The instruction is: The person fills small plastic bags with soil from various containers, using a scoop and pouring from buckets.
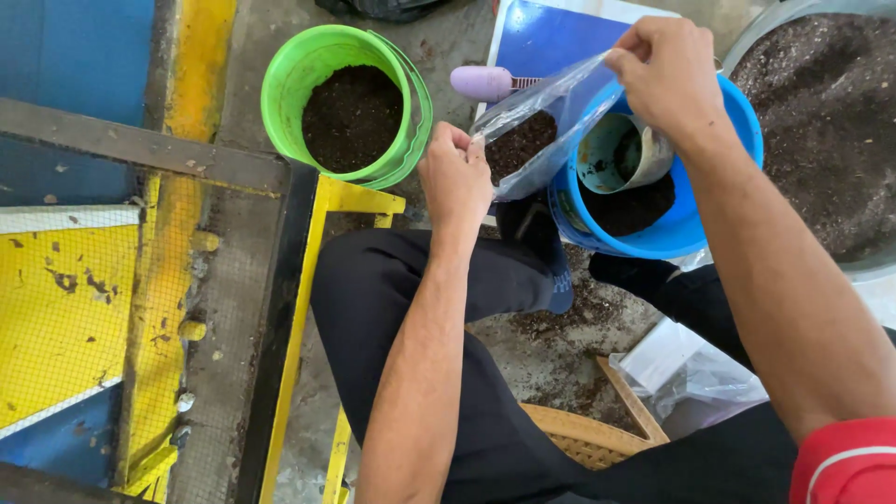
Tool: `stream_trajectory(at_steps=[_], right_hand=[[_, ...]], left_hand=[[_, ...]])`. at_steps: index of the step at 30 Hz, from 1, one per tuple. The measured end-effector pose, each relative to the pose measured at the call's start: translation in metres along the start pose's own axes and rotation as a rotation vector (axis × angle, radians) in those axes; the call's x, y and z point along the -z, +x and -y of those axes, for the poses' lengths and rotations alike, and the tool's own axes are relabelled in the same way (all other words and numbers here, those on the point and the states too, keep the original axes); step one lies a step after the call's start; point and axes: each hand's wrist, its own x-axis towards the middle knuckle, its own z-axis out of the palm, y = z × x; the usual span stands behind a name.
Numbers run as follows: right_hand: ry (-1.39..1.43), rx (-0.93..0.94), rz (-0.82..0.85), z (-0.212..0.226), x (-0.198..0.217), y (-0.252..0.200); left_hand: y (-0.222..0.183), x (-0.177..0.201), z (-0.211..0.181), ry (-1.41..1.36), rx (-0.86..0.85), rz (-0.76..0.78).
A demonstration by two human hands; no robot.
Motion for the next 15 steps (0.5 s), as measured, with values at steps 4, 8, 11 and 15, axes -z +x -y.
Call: stream_trajectory(at_steps=[4,8,11,15], right_hand=[[0.300,-0.231,0.047,0.007,0.011,-0.007],[0.356,-0.256,0.004,0.008,0.002,-0.011],[0.177,-0.187,-0.048,0.016,-0.003,-0.014],[-0.168,0.090,-0.236,0.019,-0.002,-0.021]], left_hand=[[-0.006,0.006,0.002,0.067,0.011,0.041],[-0.015,0.022,-0.010,0.103,0.004,0.030],[-0.018,0.030,-0.017,0.106,0.006,0.068],[-0.022,0.031,-0.017,-0.002,0.074,0.113]])
